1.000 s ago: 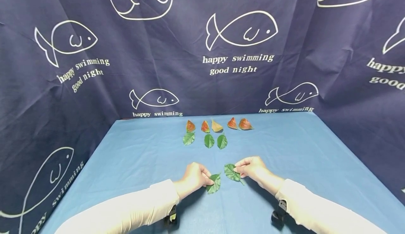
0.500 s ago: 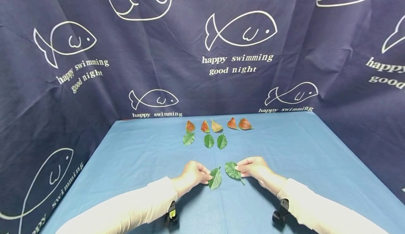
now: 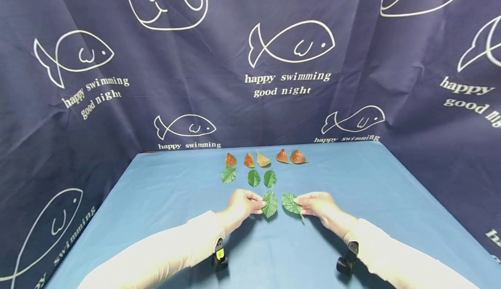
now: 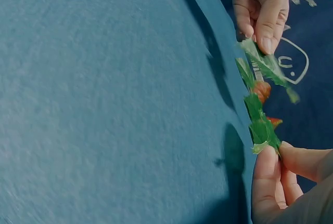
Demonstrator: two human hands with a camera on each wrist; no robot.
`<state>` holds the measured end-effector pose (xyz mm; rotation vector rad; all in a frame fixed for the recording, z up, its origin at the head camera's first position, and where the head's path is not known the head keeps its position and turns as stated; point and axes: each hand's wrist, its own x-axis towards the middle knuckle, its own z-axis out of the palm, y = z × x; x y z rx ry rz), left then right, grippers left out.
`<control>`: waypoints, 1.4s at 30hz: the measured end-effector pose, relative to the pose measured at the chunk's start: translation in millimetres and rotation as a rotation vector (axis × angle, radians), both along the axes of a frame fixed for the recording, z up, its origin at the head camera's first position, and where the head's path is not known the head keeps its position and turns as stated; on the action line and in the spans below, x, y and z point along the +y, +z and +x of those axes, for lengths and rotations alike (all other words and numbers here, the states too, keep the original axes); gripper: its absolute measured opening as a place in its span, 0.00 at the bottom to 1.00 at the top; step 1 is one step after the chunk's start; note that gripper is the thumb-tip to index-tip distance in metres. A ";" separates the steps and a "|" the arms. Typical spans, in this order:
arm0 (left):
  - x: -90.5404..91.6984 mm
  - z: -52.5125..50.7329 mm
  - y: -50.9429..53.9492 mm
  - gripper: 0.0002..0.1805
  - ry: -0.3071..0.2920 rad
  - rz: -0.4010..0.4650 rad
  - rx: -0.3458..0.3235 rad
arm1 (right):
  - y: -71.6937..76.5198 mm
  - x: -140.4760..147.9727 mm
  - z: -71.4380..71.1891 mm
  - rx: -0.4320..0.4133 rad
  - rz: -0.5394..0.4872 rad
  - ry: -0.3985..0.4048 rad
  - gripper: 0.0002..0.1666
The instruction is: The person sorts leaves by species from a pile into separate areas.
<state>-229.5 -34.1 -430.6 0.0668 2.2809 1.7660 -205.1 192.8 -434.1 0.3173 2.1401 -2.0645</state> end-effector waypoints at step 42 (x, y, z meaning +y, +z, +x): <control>72.7 -58.2 7.8 0.04 0.208 0.107 -0.016 | 12.2 46.0 -70.8 -0.040 -0.258 -0.172 0.14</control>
